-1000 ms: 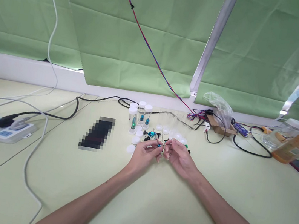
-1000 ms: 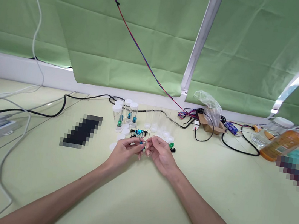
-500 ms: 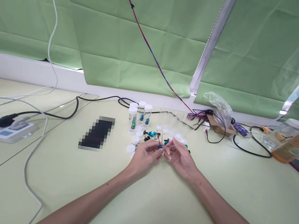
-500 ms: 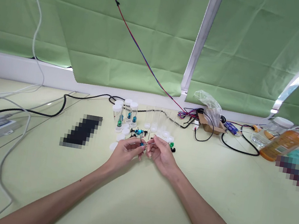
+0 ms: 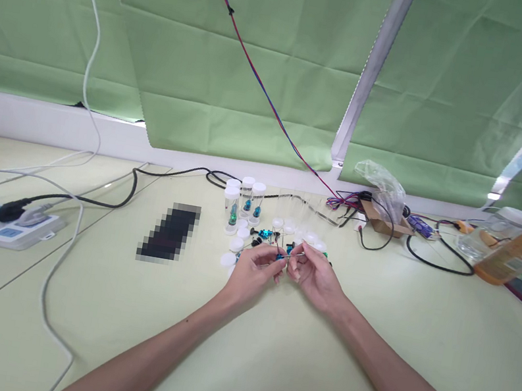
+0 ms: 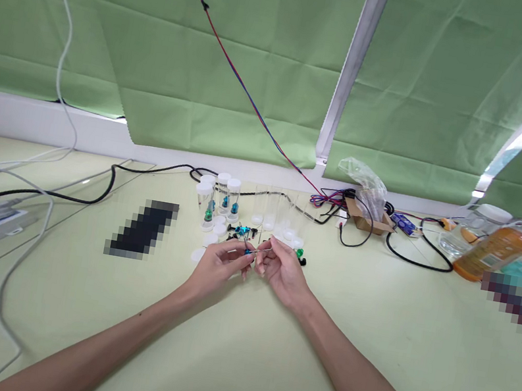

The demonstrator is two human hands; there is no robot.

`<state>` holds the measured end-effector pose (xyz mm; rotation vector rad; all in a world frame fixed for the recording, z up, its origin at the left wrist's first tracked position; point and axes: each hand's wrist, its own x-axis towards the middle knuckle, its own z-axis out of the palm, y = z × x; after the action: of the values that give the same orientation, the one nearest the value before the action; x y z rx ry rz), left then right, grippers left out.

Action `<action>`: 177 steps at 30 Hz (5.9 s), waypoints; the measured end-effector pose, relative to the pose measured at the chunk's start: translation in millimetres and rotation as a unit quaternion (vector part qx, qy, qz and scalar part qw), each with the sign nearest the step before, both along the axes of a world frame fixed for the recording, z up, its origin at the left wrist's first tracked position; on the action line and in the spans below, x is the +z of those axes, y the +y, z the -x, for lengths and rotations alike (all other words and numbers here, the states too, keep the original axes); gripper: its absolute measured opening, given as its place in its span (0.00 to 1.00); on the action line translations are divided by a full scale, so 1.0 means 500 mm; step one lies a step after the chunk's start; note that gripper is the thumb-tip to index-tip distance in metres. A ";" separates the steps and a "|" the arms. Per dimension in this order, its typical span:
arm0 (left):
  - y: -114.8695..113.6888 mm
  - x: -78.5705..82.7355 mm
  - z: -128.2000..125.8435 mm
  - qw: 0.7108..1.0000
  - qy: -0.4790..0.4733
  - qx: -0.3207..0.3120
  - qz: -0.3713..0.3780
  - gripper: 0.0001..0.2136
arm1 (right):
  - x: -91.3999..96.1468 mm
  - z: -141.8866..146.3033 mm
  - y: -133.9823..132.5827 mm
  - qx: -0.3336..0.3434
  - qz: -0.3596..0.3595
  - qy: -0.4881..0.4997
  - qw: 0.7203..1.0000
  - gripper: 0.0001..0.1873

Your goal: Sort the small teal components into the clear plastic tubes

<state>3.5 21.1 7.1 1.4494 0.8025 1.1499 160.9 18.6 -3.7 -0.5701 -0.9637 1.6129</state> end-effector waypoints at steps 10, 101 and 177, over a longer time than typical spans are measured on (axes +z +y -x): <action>-0.002 0.014 0.004 1.000 0.003 0.005 0.023 0.09 | 0.010 -0.002 0.000 -0.155 -0.048 -0.101 0.982 0.13; 0.013 0.006 0.014 0.998 0.041 0.040 0.040 0.12 | 0.010 -0.018 0.005 -0.194 -0.146 -0.266 0.933 0.13; 0.020 -0.004 0.014 0.996 0.065 0.054 -0.033 0.09 | 0.017 -0.021 0.002 -0.139 -0.095 -0.250 0.954 0.15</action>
<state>-3.7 31.1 5.2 1.5657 0.9502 1.1810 171.6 19.7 5.0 -0.9593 -1.3261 1.1261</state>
